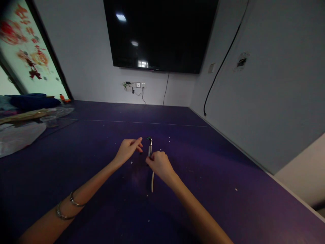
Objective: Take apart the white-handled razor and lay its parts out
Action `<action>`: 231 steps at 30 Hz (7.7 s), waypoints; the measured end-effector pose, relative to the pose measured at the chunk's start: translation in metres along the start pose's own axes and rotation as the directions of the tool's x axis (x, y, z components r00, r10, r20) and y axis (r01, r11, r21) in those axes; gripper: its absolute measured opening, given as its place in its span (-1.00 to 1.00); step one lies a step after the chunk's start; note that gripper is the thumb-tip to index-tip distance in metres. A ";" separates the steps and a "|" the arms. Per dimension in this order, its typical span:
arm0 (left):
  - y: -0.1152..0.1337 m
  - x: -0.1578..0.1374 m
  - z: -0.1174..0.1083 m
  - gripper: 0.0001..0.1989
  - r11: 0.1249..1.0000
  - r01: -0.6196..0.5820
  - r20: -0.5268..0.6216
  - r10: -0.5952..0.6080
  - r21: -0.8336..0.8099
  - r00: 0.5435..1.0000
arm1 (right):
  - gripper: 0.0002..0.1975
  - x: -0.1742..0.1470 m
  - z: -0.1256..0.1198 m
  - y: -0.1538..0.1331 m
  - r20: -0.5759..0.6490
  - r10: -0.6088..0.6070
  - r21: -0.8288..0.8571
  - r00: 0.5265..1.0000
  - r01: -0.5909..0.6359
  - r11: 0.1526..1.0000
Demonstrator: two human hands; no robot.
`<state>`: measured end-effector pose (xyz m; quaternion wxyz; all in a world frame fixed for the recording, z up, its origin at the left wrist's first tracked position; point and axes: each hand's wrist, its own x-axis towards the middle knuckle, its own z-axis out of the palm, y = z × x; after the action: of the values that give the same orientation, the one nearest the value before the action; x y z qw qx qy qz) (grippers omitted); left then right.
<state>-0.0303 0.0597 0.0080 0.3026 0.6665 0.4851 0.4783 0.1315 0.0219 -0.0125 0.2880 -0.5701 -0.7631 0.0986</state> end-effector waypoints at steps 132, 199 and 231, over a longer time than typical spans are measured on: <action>-0.026 -0.026 0.015 -0.92 0.770 -0.614 0.183 0.588 0.171 0.788 | -0.84 0.001 -0.029 0.049 0.004 -0.348 0.343 0.937 0.325 0.881; -0.035 -0.026 0.017 -0.87 0.814 -0.557 0.238 0.516 0.165 0.823 | -0.81 0.009 0.017 0.121 0.012 -0.194 0.143 0.981 0.190 0.971; -0.034 -0.023 0.012 -0.90 0.828 -0.526 0.220 0.485 0.195 0.846 | -0.80 0.006 0.014 0.121 0.083 -0.273 0.065 0.958 0.268 0.961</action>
<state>-0.0324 0.0506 -0.0337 0.1174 0.8401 0.3205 0.4216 0.2213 0.0698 -0.0802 0.2786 -0.4474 -0.8433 0.1046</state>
